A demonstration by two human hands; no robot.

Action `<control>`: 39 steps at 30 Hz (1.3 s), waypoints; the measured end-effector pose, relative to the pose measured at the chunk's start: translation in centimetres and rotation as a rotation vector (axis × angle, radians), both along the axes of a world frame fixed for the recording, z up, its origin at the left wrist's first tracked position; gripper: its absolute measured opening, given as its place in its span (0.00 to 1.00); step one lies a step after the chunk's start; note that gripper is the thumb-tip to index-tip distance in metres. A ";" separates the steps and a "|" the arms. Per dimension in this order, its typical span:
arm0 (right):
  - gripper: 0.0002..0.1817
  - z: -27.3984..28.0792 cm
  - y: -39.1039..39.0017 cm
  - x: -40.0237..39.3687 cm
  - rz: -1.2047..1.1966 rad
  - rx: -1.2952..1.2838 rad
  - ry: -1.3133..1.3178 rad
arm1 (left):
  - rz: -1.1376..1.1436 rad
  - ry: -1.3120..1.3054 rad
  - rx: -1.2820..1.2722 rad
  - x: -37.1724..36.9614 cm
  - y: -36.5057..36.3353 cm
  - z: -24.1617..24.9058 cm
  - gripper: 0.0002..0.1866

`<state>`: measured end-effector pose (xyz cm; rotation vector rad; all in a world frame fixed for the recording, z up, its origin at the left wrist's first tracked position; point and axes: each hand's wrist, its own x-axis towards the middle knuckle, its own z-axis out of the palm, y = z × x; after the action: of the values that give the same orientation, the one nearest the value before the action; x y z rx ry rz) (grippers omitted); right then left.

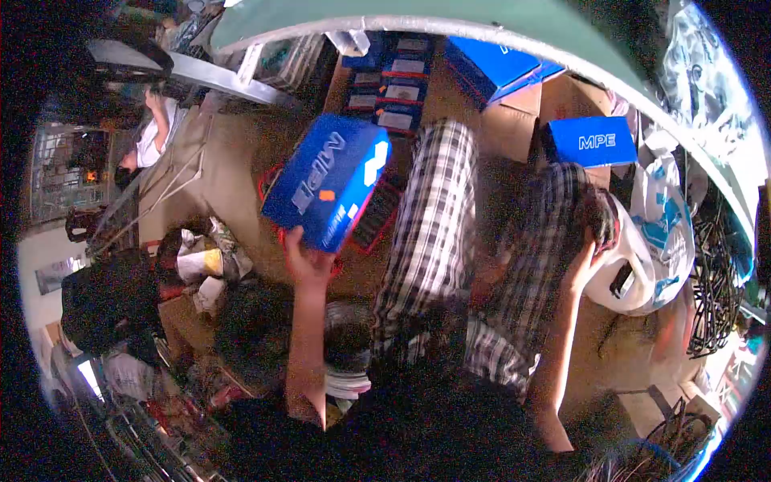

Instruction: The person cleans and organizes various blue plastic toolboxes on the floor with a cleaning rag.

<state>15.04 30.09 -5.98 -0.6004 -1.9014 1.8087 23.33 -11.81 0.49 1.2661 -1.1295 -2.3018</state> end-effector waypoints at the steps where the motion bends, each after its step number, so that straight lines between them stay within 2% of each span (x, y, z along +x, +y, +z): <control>1: 0.30 -0.1 0.2 0.4 -0.010 -0.128 -0.042 | -0.013 0.029 -0.064 1.3 1.8 0.4 0.29; 3: 0.27 0.7 0.7 1.3 -0.061 -0.192 -0.138 | -0.053 0.076 -0.184 2.9 5.9 0.4 0.28; 4: 0.26 0.6 0.4 2.1 -0.022 -0.145 -0.096 | -0.084 0.020 -0.206 3.8 6.6 0.5 0.32; 6: 0.23 0.4 -0.1 3.9 0.052 -0.054 -0.007 | -0.043 0.031 -0.049 4.3 7.4 1.0 0.33; 8: 0.21 4.0 -3.5 5.3 0.263 0.087 -0.029 | -0.063 0.111 0.084 4.6 7.3 0.9 0.35; 10: 0.22 9.3 -8.0 6.0 0.468 -0.092 -0.115 | -0.083 0.134 0.121 4.6 8.0 1.9 0.33; 12: 0.22 11.1 -11.0 6.3 0.683 -1.003 -0.013 | -0.103 0.115 0.084 4.9 8.9 2.7 0.34; 14: 0.22 12.6 -13.0 6.6 0.953 -1.145 0.195 | -0.234 0.216 0.318 6.2 8.4 2.1 0.33; 17: 0.21 15.3 -16.4 6.6 1.091 0.224 0.576 | -0.411 0.281 0.558 8.1 8.0 1.0 0.32; 19: 0.22 15.9 -17.8 6.5 1.290 0.435 0.434 | -0.469 0.281 0.603 8.8 8.2 0.5 0.31; 21: 0.26 14.0 -18.5 6.7 1.265 0.493 0.361 | -0.513 0.278 0.633 9.2 8.4 0.3 0.30; 22: 0.25 12.9 -18.8 6.7 1.176 0.565 0.411 | -0.532 0.272 0.648 9.4 8.5 0.1 0.29; 25: 0.21 11.2 -18.9 6.5 1.090 0.629 0.492 | -0.566 0.264 0.656 9.7 8.3 -0.4 0.28; 28: 0.14 11.4 -19.5 5.9 1.094 0.669 0.445 | -0.581 0.262 0.628 9.0 8.1 -0.9 0.27; 29: 0.16 11.3 -19.5 5.7 1.081 0.718 0.450 | -0.580 0.263 0.601 8.7 8.0 -1.1 0.26; 32: 0.30 10.9 -18.5 5.3 1.116 0.736 0.397 | -0.559 0.272 0.470 7.0 8.1 -2.8 0.25; 33: 0.25 11.2 -17.9 4.9 1.124 0.698 0.372 | -0.539 0.283 0.402 6.2 8.3 -3.8 0.25; 35: 0.26 11.3 -17.2 4.2 1.127 0.738 0.341 | -0.494 0.316 0.257 4.4 8.7 -5.3 0.24; 37: 0.27 9.7 -16.5 2.9 0.902 0.780 0.312 | -0.432 0.318 0.138 2.4 9.9 -3.5 0.23; 38: 0.30 9.2 -15.8 1.8 0.825 0.832 0.291 | -0.406 0.299 0.079 0.8 11.5 -0.3 0.23; 39: 0.34 8.6 -15.2 0.6 0.749 0.881 0.271 | -0.369 0.237 -0.008 1.1 11.4 -0.4 0.27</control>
<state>15.62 14.92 2.65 0.6928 -2.5857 1.0551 24.39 -0.42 0.04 0.8035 -1.3757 -2.6168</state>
